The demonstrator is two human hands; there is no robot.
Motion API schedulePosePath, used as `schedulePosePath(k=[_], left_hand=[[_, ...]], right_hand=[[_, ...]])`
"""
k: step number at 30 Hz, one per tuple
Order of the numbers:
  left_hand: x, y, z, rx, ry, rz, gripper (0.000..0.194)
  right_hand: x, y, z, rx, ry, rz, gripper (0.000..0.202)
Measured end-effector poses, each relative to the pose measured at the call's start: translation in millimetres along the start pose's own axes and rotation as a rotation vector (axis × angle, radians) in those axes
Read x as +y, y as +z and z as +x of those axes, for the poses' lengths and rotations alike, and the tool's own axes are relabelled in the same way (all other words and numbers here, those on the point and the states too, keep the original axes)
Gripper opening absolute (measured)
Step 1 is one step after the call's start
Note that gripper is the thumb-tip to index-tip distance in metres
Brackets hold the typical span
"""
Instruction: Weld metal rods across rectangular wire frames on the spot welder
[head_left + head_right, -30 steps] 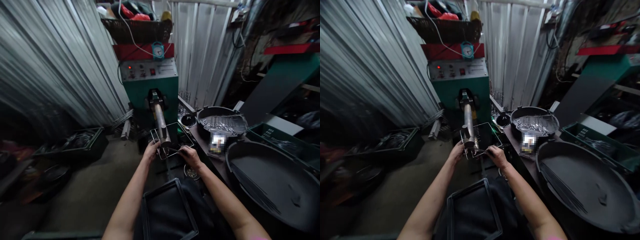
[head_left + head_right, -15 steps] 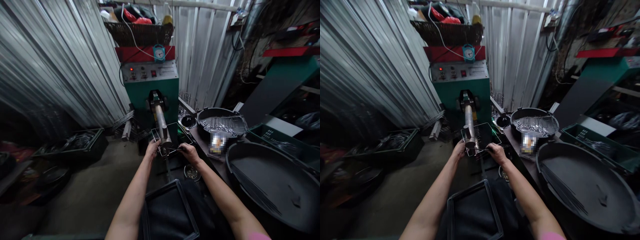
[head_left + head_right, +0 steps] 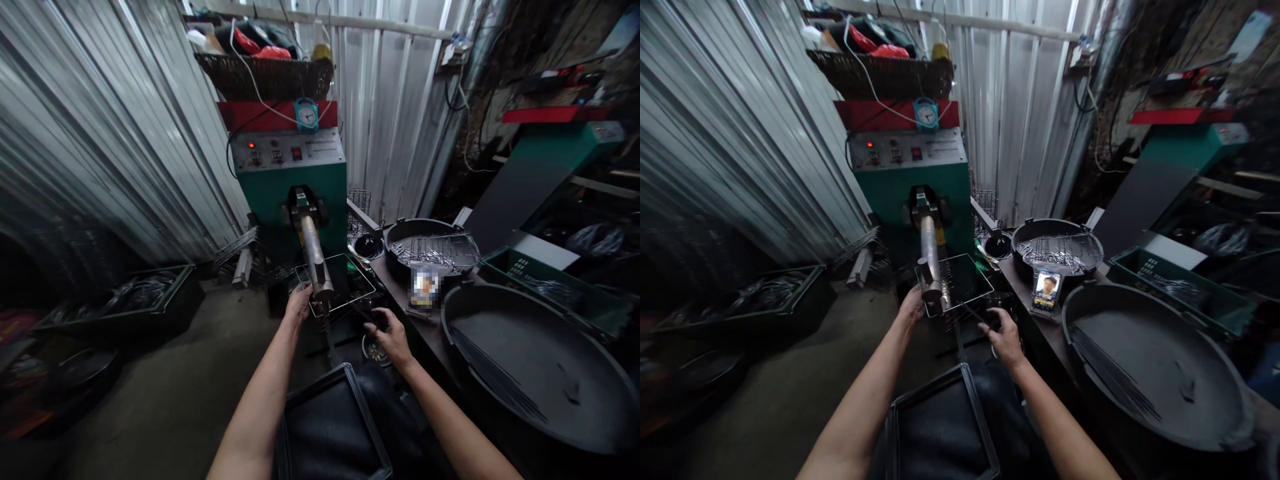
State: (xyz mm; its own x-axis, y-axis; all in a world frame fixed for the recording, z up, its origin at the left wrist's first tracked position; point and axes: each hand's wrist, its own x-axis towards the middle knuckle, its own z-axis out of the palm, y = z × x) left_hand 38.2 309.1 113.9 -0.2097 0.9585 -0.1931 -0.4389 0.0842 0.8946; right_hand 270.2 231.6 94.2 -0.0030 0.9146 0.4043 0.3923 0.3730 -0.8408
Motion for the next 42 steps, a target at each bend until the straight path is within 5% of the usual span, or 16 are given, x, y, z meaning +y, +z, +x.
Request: schedulePosePath(k=[6, 11, 16, 21, 25, 31, 36, 42], left_hand=[[-1.9, -0.4, -2.5, 0.027, 0.015, -0.049, 0.036], [2.0, 1.6, -10.3, 0.047, 0.03, -0.054, 0.033], [4.4, -7.4, -28.8, 0.096, 0.014, -0.041, 0.025], [-1.1, -30.6, -67.9, 0.076, 0.002, 0.053, 0.032], [-10.9, -45.4, -111.0, 0.023, -0.007, 0.116, 0.041], [-21.6, -57.3, -160.0, 0.031, -0.093, 0.169, 0.04], [-27.1, -66.0, -188.0, -0.007, -0.146, 0.178, 0.037], [-38.6, -75.7, -197.9, -0.011, -0.144, 0.248, 0.035]], right_hand=[[50.8, 8.2, -71.0, 0.168, 0.552, 0.401, 0.028], [63.8, 8.0, -86.6, 0.317, 0.86, 0.815, 0.029], [45.6, -7.7, -69.8, 0.239, 0.832, 1.07, 0.025], [40.0, -14.7, -71.9, 0.068, 0.771, 1.043, 0.028], [42.6, -17.8, -81.6, -0.025, 0.608, 0.823, 0.03], [59.5, -9.4, -100.0, 0.032, 0.233, 0.166, 0.022], [73.4, 0.0, -105.5, -0.01, 0.165, -0.111, 0.028], [27.2, -36.5, -76.6, -0.12, -0.024, -0.128, 0.019]])
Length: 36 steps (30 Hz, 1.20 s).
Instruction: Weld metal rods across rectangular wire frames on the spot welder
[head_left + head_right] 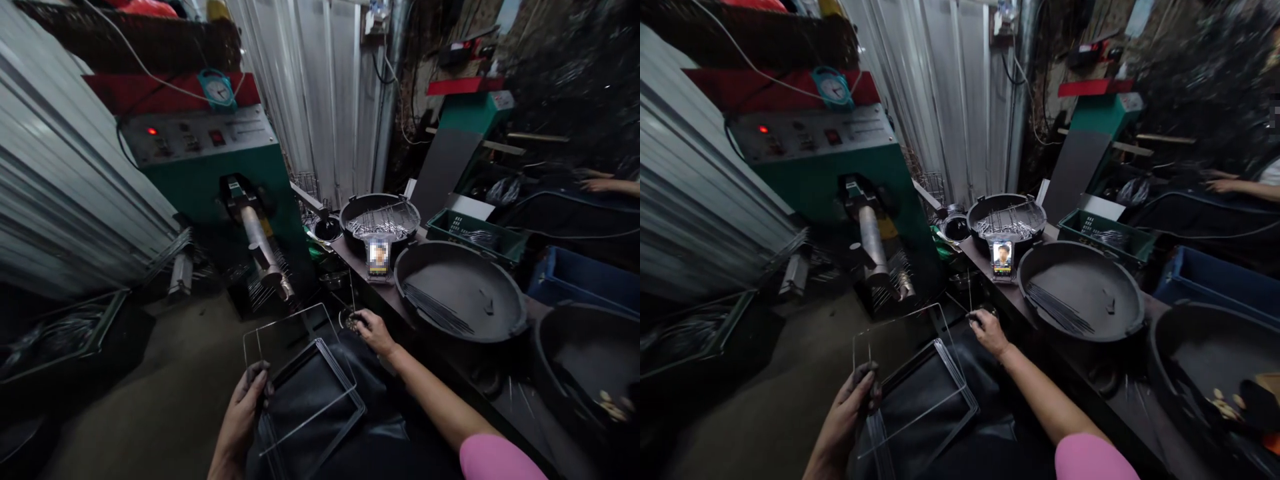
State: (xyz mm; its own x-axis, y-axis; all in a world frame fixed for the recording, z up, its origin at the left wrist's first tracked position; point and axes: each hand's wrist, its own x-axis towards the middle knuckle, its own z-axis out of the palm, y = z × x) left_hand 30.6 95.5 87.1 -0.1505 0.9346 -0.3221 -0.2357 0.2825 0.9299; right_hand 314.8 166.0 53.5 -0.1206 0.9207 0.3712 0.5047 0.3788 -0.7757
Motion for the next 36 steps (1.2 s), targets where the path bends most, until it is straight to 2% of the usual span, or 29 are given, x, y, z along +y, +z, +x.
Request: schedulePosePath(k=[2, 4, 8, 11, 18, 28, 36], left_hand=[[-0.6, 4.9, 4.0, 0.015, 0.023, -0.017, 0.033], [1.1, 12.0, 9.7, -0.009, 0.065, -0.029, 0.031], [8.0, 22.4, 18.4, -0.053, 0.078, -0.082, 0.028], [12.2, 22.7, 16.5, -0.071, 0.07, -0.088, 0.029], [10.5, 16.9, 8.1, -0.076, 0.122, -0.063, 0.026], [10.4, 21.0, 11.2, -0.057, 0.108, -0.119, 0.032], [8.8, 23.2, 20.9, -0.062, 0.119, -0.156, 0.03]], right_hand=[[-26.9, -12.6, 3.9, -0.148, -0.099, 0.003, 0.02], [-53.7, -15.6, 4.0, -0.335, -0.21, 0.001, 0.033], [-92.1, -2.0, -4.5, -0.686, -0.337, -0.089, 0.06], [-104.6, 9.0, -11.3, -0.82, -0.35, -0.186, 0.068], [-114.1, 14.7, -12.1, -0.864, -0.323, -0.319, 0.055], [-118.7, 9.0, -8.5, -0.863, -0.302, -0.36, 0.05], [-120.8, 11.0, -1.4, -0.799, -0.343, -0.479, 0.042]])
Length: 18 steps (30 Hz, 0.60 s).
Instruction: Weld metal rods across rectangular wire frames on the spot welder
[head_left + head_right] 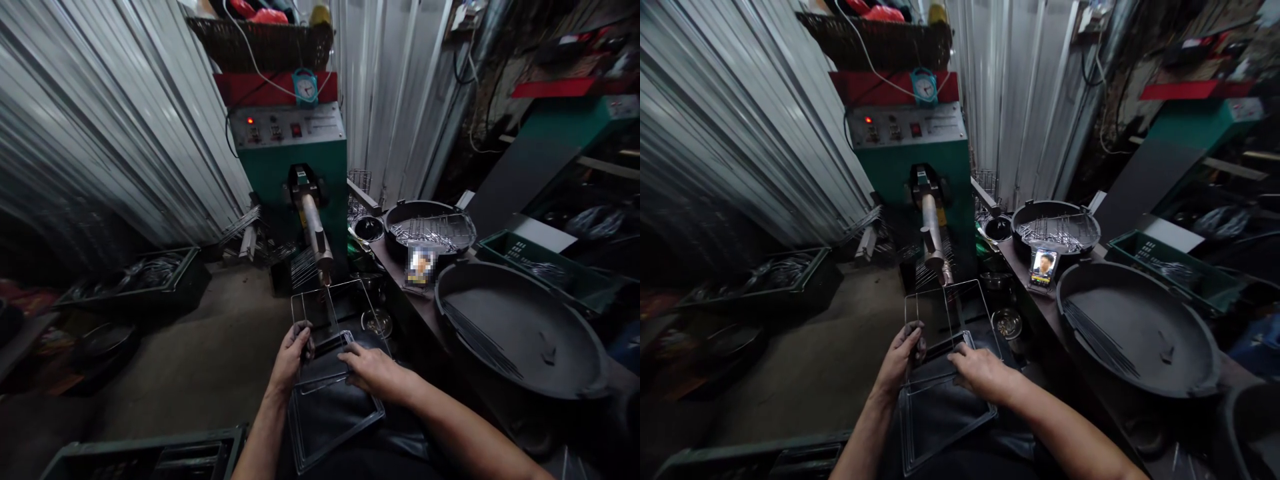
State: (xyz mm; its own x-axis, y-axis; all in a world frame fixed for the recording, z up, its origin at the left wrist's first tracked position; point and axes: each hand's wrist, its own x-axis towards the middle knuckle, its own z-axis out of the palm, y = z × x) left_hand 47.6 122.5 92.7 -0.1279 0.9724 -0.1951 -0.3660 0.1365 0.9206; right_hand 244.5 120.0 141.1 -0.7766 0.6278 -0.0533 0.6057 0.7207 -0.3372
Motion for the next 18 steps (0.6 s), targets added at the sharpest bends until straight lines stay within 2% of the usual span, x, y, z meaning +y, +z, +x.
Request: schedulePosePath(k=[8, 18], left_hand=[[3.1, 1.4, 6.4, -0.004, -0.024, -0.008, 0.031], [2.0, 1.7, 3.1, 0.028, -0.055, 0.039, 0.035]], right_hand=[[5.5, 0.4, 7.5, 0.0, -0.028, -0.052, 0.042], [-0.8, -7.7, 4.2, -0.027, 0.009, -0.083, 0.037]])
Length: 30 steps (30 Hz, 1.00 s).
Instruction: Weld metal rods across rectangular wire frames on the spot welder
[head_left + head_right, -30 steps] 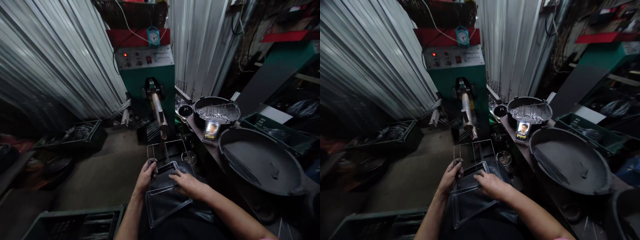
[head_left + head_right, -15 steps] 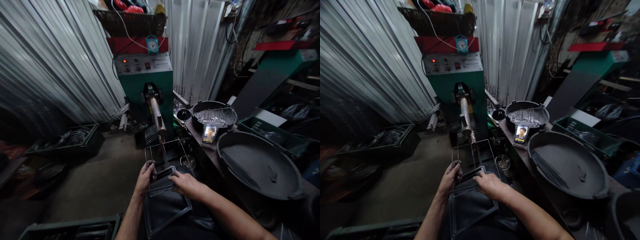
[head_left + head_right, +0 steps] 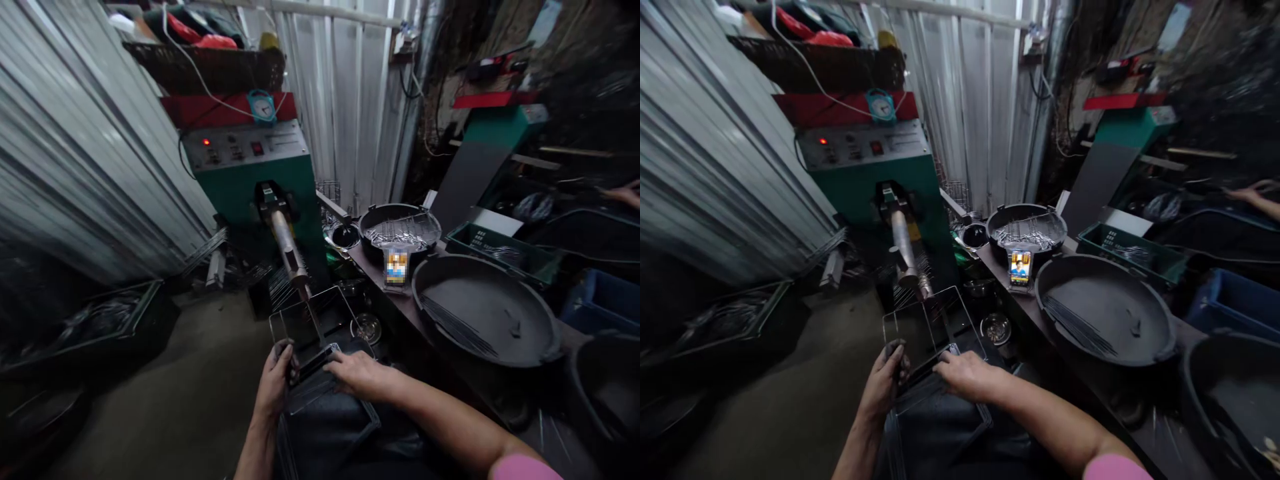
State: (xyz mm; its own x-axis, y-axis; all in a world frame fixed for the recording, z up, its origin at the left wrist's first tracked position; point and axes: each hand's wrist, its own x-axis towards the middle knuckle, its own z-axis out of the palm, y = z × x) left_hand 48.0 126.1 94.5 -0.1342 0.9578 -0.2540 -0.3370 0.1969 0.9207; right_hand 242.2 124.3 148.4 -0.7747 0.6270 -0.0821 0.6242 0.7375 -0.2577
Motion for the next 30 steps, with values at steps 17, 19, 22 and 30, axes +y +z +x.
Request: schedulePosePath(k=[17, 19, 22, 30], left_hand=[[-2.6, -7.9, 7.4, 0.053, 0.0, 0.166, 0.036], [5.1, -6.1, 15.5, 0.081, -0.003, 0.181, 0.037], [19.9, -1.8, 31.2, 0.102, 0.011, 0.184, 0.037], [50.4, -3.0, 79.8, 0.096, 0.051, 0.134, 0.035]], right_hand=[[14.6, 20.9, 6.7, 0.083, -0.041, -0.012, 0.042], [19.9, 17.0, 13.9, 0.111, -0.046, -0.013, 0.048], [34.2, 10.0, 24.5, 0.195, -0.05, 0.04, 0.057], [93.8, 11.9, 45.8, 0.539, 0.033, 0.221, 0.016]])
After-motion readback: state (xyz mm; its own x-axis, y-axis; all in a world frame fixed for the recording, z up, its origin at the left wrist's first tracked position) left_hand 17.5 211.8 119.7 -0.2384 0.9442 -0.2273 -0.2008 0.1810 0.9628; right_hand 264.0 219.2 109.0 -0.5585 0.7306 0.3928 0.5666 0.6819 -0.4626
